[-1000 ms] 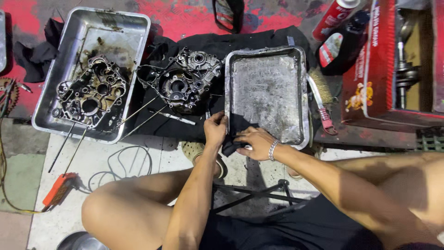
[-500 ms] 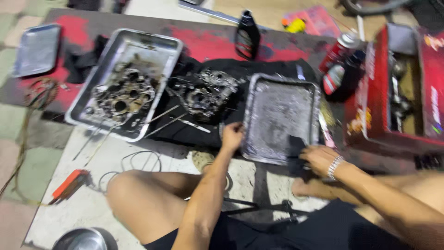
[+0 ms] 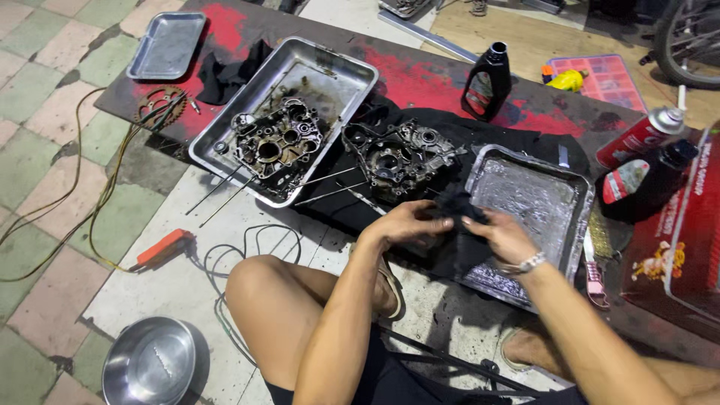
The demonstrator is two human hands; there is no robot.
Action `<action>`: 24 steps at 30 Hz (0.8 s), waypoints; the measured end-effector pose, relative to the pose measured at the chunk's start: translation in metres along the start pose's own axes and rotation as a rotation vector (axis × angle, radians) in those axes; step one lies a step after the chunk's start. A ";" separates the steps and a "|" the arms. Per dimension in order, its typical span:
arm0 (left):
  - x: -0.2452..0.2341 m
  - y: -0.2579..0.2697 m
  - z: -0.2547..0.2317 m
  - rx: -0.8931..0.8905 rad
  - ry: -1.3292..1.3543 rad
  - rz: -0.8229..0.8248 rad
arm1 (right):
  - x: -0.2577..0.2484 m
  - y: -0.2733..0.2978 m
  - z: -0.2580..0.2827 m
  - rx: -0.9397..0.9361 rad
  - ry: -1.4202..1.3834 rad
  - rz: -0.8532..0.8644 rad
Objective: The person wipes a metal tray with a cloth, then pours oil from a bottle onto a crankshaft and uses a toothbrush to scrub the crankshaft and engine block. The person continues scrubbing the parts with the toothbrush while holding them over the tray.
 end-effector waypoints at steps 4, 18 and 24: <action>-0.047 0.006 0.000 0.120 -0.341 -0.311 | 0.055 -0.027 -0.013 0.019 -0.319 0.101; -0.230 0.095 -0.032 -0.136 -0.187 -0.719 | 0.101 -0.028 -0.037 0.284 -0.290 0.137; -0.302 0.072 -0.028 -0.201 -0.181 -0.621 | 0.112 -0.052 -0.053 0.326 -0.227 0.127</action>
Point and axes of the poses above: each hand's wrist, its own y-axis away from the middle knuckle, its own x-axis out of the palm, z = x × y, the point moved 8 cm from there along -y, towards the middle knuckle, and after that the axes turned 7 degrees about -y, right-handed, at the moved point
